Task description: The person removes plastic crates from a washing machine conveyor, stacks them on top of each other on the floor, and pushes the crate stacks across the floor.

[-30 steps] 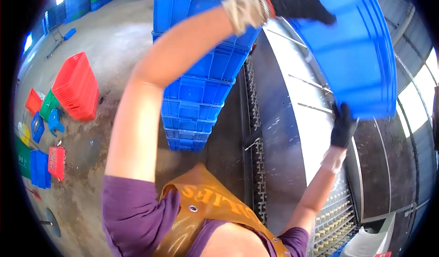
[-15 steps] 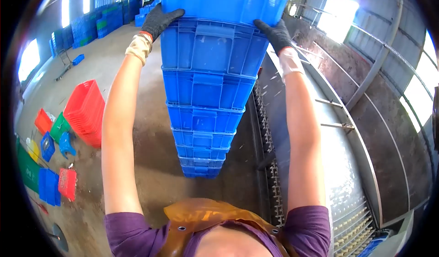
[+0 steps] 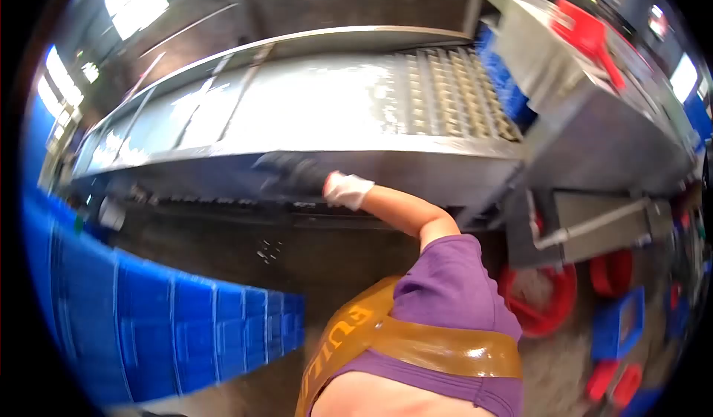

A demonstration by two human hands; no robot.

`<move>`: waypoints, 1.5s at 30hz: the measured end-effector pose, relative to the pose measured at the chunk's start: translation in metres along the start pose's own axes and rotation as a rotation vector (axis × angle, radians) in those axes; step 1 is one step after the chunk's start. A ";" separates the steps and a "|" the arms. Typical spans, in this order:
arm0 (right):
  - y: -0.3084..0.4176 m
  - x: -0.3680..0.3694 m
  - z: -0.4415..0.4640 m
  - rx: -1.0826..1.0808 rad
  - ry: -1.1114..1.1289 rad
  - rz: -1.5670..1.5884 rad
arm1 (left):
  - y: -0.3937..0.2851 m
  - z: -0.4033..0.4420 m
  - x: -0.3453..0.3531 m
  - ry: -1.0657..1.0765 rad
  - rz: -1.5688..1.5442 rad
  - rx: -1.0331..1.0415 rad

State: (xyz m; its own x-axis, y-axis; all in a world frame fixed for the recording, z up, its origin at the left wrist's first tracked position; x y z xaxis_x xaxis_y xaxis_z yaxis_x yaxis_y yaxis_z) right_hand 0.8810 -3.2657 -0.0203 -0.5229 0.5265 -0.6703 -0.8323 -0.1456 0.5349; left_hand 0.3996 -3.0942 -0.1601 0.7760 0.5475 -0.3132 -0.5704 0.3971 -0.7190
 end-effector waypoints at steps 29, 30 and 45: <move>-0.260 -0.259 -0.255 1.062 -0.231 -0.859 | -0.019 -0.226 0.128 1.241 0.048 -0.343; -0.257 -0.252 -0.247 1.040 -0.201 -0.846 | -0.006 -0.233 0.118 1.233 0.156 -0.297; -0.216 -0.223 -0.262 1.191 -0.110 -0.893 | 0.134 -0.303 -0.046 1.276 0.738 -0.689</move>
State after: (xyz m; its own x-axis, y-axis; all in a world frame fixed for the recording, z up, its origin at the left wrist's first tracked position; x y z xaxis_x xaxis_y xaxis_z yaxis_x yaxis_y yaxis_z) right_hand 1.1291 -3.5716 -0.1207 0.1265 0.1374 -0.9824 -0.1992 0.9737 0.1106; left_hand 0.3689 -3.2891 -0.4303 0.3102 -0.6129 -0.7267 -0.9494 -0.2391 -0.2036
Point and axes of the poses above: each hand's wrist, its own z-axis towards the middle knuckle, its own x-axis out of the palm, y = z × x, the point moved 2 cm from there along z, towards the middle knuckle, and after that the axes turned 5 degrees about -x, right-handed, at the moved point
